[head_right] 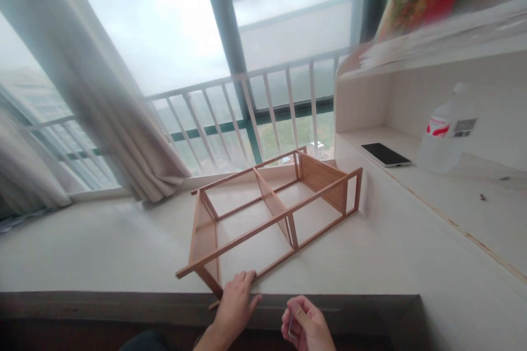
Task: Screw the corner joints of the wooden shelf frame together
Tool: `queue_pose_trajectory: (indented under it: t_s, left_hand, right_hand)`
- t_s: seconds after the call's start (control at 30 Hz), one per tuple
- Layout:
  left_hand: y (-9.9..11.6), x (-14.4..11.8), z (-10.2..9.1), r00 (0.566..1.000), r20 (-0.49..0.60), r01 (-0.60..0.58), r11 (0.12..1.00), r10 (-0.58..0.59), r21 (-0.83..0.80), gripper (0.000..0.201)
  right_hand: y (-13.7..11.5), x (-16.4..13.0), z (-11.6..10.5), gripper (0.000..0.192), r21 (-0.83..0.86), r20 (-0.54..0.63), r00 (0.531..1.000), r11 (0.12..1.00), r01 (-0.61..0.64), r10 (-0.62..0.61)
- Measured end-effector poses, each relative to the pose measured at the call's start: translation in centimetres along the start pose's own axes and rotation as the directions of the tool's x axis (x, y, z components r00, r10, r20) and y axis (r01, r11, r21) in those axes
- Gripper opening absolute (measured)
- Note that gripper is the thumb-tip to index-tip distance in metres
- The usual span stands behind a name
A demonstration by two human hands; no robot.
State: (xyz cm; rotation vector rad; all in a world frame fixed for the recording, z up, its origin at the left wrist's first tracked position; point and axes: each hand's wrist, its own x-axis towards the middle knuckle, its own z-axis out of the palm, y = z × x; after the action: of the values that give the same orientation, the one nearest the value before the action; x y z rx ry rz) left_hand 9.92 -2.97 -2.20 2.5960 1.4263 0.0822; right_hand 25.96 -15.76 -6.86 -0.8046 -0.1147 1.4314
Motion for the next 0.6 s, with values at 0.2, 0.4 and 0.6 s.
queue_pose_trajectory:
  t_s: [0.2,0.4,0.6]
  left_hand:
    - [0.6,0.9,0.7,0.994,0.074,0.069,0.979,-0.085,0.193,0.031]
    - [1.0,0.1,1.0,0.983,0.136,0.088,0.971,-0.12,0.222,0.028]
    - [0.2,-2.9,0.6,0.963,0.213,0.155,0.985,-0.168,0.074,0.038]
  right_hand:
    - [-0.1,-0.2,-0.1,0.048,-0.017,-0.053,0.995,0.996,0.088,-0.088]
    - [-0.7,0.1,-0.9,0.055,-0.08,-0.131,0.969,0.977,0.198,-0.208]
    - [-2.6,-1.0,-1.5,0.05,-0.101,-0.178,0.921,0.937,0.334,-0.348]
